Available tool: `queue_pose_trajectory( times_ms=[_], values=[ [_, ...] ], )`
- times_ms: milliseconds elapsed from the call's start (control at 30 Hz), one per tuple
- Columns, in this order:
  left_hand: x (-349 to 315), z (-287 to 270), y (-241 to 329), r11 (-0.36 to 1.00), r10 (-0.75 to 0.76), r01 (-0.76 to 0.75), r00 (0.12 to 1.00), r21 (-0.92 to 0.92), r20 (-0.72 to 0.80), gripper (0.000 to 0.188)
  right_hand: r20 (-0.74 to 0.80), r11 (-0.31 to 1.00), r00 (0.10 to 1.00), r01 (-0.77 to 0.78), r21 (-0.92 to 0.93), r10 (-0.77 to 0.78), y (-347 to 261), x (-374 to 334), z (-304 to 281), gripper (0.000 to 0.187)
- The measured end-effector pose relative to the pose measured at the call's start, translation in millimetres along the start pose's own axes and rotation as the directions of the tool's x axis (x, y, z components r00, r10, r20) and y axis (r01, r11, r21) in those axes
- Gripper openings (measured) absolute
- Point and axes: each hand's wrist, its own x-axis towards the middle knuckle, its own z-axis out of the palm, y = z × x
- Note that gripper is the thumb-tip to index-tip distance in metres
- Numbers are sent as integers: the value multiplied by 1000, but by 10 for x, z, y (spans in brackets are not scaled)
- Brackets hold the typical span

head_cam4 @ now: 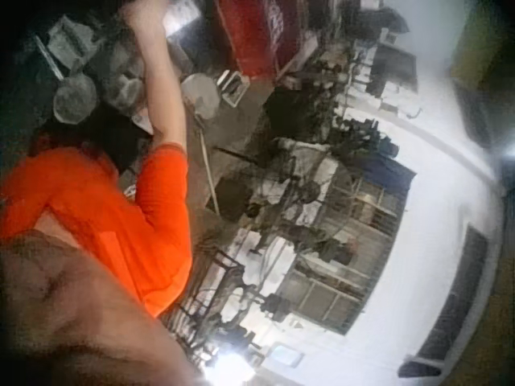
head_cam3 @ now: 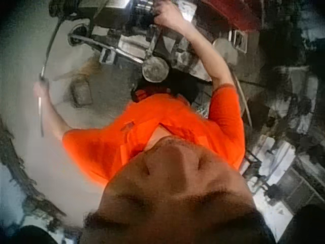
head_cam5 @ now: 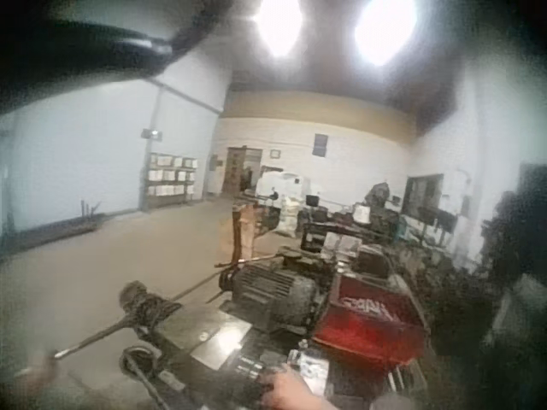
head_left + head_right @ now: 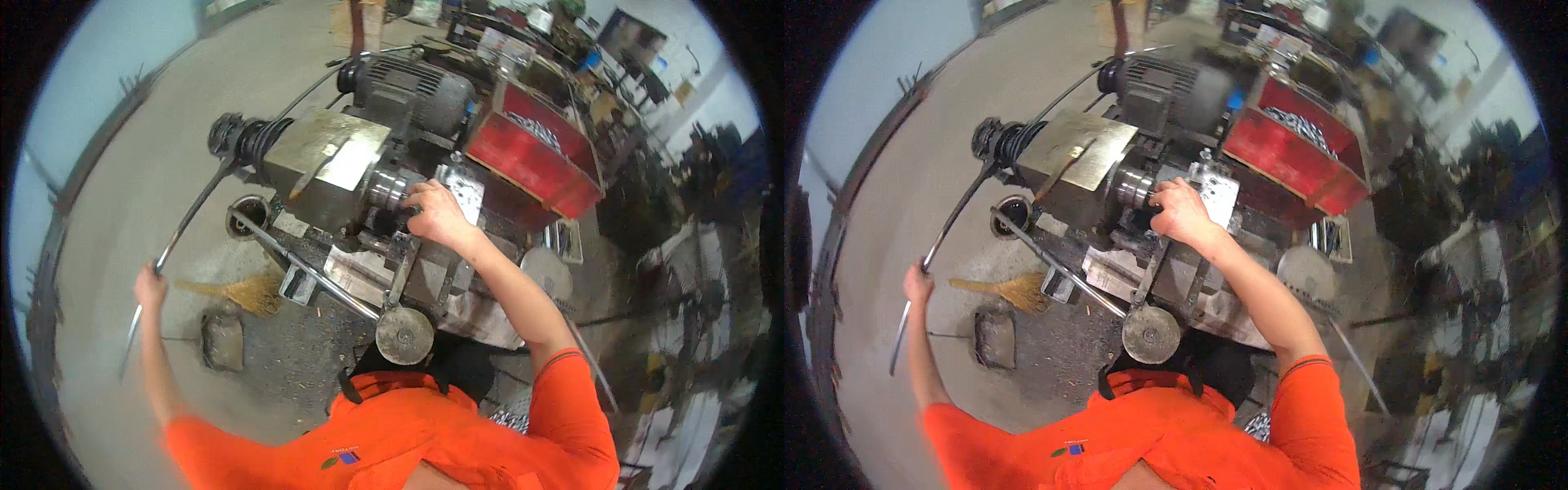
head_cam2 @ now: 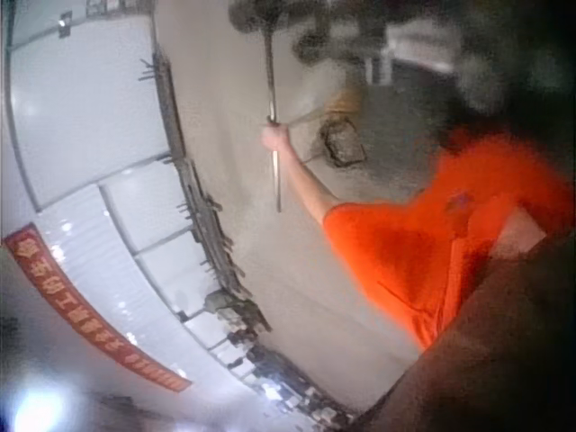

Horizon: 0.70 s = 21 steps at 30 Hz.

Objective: The person operates a manual metal forming machine by inserting small metal pieces into the chuck, pulling a lever to activate the machine, and then removing the formed pieces into a collection bin. The process is repeated continuously throughout the clip.

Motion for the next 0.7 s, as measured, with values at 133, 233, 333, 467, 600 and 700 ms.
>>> queue_pose_trajectory(
  times_ms=[133,233,333,467,600,700],
  values=[
    [-453,431,951,791,31,-192,961,-581,-275,32,-291,992,956,1,125,35,-212,-578,-500,36],
    [-747,1617,1400,829,21,385,704,-405,710,40,-286,983,942,-155,100,178,-167,-1251,-817,37],
    [-1140,1624,2188,915,404,-352,789,-198,462,22,-234,904,875,-423,59,425,-50,-2125,-1057,38],
    [-758,1342,2240,725,561,-688,625,43,543,17,-197,670,659,-742,-16,726,141,-3191,-1279,37],
    [-761,1326,2191,811,499,-585,686,-6,530,22,-305,355,418,-903,-241,856,485,-4422,-1388,48],
    [-629,1139,2061,899,435,-412,795,-149,423,38,-284,-3,114,-925,-380,952,709,-6023,-1334,40]
  ],
)
